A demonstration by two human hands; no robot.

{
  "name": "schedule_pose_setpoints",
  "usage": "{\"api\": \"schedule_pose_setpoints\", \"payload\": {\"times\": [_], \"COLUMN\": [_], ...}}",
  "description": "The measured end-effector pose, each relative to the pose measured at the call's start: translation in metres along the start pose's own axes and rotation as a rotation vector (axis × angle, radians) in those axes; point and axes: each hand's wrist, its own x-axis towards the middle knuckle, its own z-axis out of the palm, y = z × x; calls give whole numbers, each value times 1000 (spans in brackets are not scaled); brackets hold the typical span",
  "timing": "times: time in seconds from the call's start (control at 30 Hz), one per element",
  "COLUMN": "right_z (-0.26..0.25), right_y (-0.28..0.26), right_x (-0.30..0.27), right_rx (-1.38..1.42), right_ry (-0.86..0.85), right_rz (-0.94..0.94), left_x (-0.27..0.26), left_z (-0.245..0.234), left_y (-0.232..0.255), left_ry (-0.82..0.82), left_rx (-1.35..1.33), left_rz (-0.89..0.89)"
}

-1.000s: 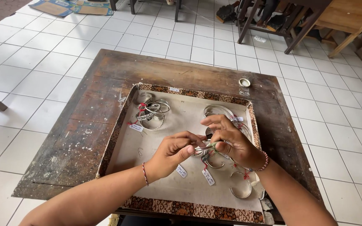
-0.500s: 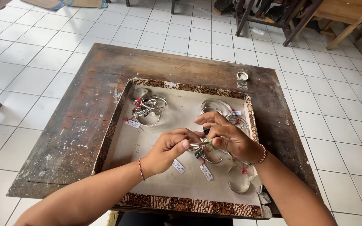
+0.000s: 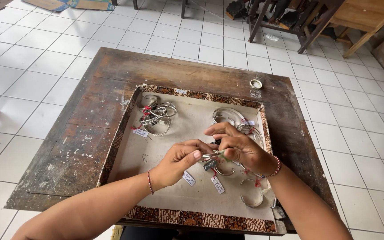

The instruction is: Inspecting and organizing silver bracelets in a tray on a wooden table

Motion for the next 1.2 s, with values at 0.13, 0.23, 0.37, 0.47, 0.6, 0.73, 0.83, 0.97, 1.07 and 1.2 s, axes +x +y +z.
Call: {"api": "schedule_pose_setpoints", "payload": {"times": [0.13, 0.23, 0.37, 0.47, 0.6, 0.73, 0.83, 0.97, 1.07, 1.2], "right_z": [-4, 0, 10, 16, 16, 4, 0, 11, 14, 3], "right_y": [9, 9, 18, 15, 7, 3, 6, 4, 25, -5], "right_x": [-4, -2, -7, -7, -3, -2, -4, -4, -10, 0], "right_rx": [39, -101, -393, -500, -346, -220, -154, -229, -236, -117], "right_ry": [0, 104, 168, 127, 103, 88, 60, 35, 20, 29], "right_rz": [-2, -62, -109, -146, -122, -88, -71, -95, -94, -59], "left_x": [-1, -3, -1, -1, -2, -1, -4, -1, 1, 0], "left_z": [7, -5, -1, -2, -6, -4, -6, -2, -2, 2], "left_y": [4, -16, -6, -4, -16, -10, -29, -17, -8, -2], "left_ry": [11, 47, 40, 41, 42, 53, 52, 29, -2, 18], "left_rx": [-176, -66, 229, 245, 141, 14, -32, 79, 87, -34], "left_rz": [-45, -86, -59, -49, -22, 6, -7, -29, -65, -87]}}
